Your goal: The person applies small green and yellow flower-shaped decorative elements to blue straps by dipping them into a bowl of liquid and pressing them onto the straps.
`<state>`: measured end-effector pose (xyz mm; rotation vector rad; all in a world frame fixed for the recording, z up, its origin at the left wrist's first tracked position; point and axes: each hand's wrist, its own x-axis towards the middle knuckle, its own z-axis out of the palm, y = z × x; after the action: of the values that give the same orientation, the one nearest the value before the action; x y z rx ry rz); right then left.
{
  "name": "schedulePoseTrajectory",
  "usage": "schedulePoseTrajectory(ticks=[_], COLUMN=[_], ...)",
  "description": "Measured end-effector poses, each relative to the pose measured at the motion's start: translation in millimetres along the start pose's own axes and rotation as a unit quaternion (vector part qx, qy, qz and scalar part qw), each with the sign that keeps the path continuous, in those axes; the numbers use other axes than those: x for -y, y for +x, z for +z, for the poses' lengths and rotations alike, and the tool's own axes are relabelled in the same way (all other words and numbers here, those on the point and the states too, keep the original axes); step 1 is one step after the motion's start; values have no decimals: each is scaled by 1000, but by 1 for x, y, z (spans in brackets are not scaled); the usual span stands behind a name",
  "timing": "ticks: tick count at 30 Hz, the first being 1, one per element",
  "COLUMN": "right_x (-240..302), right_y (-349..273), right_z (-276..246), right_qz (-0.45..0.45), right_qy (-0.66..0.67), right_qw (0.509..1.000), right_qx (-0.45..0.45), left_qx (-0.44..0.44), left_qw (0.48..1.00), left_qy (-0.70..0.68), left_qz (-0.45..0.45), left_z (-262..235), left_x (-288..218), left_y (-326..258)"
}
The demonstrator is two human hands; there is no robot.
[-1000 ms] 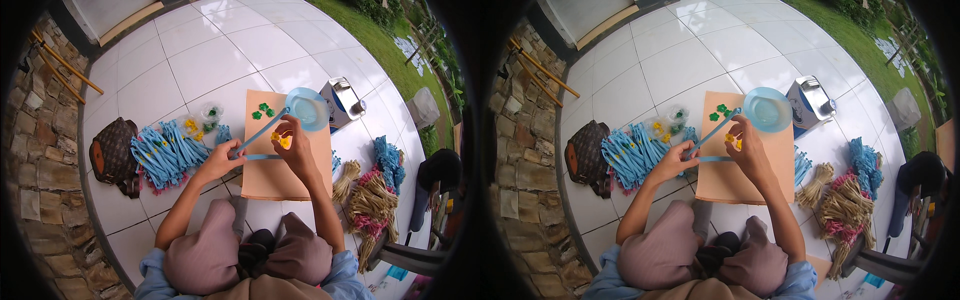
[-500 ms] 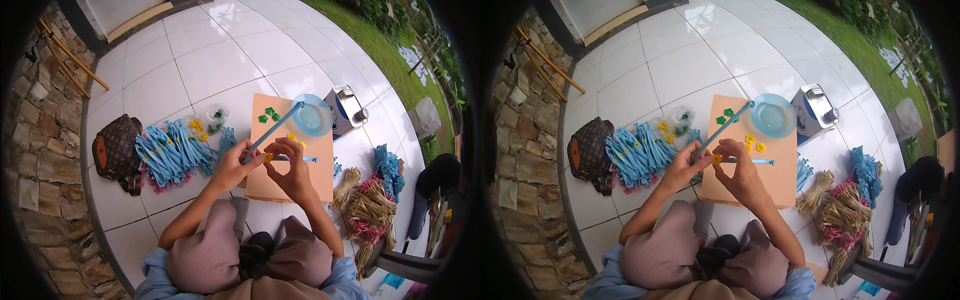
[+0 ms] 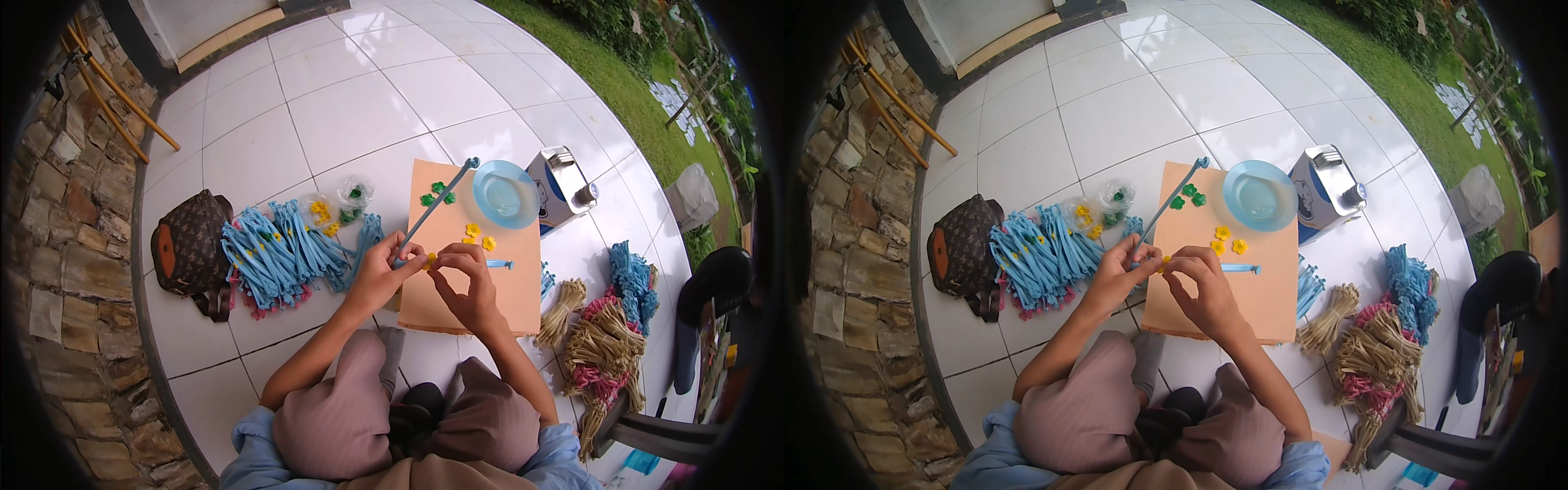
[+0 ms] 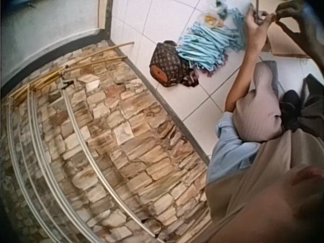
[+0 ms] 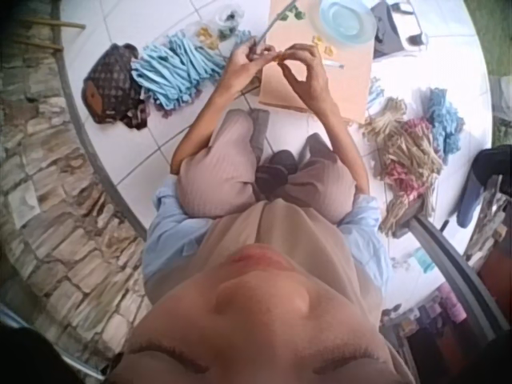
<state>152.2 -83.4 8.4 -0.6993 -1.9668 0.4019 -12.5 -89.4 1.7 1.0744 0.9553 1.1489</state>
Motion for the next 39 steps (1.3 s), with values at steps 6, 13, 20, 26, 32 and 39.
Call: schedulePoseTrajectory(ticks=[6,13,20,26,32,39], right_x=[-12,-5,14,25,19,17], right_y=[-11,2,21,21,16,15], right_z=[-1,-11,-34,-23,-13,-11], right_qz=[-118,-87,250,374,371,374], right_qy=[-100,-87,362,428,388,385], right_qw=[988,988,858,802,829,831], right_qx=[-10,-88,-265,-183,-152,-146], left_qx=[1,-20,-26,-43,-47,-38], left_qw=[1000,1000,999,999,999,999], left_qy=[-4,14,7,-22,-19,-22], left_qz=[-27,16,40,4,13,25], left_z=[4,-3,-2,3,7,8], left_x=[-4,7,3,-5,-8,-9], left_y=[-2,-1,-4,-7,-8,-10])
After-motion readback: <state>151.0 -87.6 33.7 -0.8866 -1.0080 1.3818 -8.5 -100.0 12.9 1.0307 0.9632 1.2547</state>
